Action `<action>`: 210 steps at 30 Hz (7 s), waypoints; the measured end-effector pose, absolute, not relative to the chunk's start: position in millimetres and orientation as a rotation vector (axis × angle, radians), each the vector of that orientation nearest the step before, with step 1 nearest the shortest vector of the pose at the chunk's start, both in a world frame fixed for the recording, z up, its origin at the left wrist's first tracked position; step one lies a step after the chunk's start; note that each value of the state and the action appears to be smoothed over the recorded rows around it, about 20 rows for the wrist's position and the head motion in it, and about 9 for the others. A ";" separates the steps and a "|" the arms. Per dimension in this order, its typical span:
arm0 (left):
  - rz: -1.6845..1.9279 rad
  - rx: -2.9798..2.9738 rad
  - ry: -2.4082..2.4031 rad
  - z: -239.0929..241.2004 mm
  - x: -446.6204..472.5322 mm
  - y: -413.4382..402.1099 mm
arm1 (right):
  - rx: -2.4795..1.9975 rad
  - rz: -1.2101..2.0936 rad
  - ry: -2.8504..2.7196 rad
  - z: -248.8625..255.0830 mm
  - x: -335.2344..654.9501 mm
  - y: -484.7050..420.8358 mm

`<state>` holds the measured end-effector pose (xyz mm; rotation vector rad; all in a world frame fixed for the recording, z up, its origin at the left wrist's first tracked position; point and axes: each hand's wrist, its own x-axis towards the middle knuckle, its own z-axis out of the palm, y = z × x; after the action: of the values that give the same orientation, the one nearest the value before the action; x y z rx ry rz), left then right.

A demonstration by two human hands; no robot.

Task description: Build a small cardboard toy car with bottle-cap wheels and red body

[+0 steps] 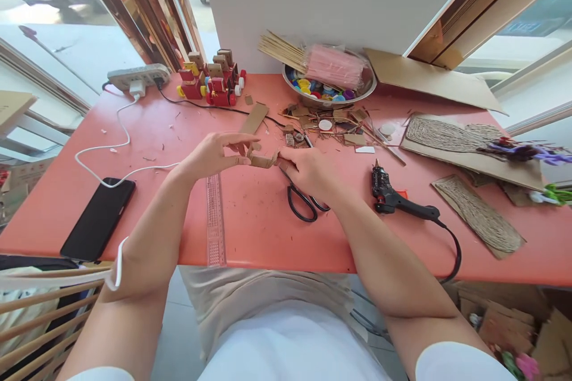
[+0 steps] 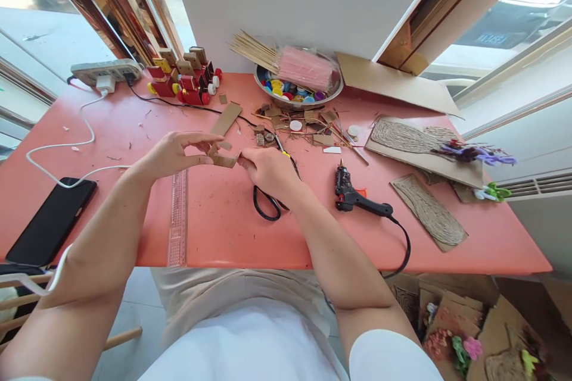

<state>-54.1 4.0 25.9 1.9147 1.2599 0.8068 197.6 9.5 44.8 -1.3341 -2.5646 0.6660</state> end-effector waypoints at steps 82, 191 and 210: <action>0.885 1.823 1.767 -2.6 -41.7 -52.5 | -0.945 0.621 -2.532 2.3 181.2 10.4; 0.871 1.867 1.749 -3.0 -33.0 -53.9 | -1.002 0.531 -2.582 14.8 174.8 5.6; 0.554 2.103 1.855 3.8 -6.1 -36.9 | -0.905 0.589 -2.484 1.3 171.2 13.3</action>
<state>-6.1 -36.9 3.8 2.1029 1.8551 0.5540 171.2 13.3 1.3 -0.9055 -2.4841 0.5893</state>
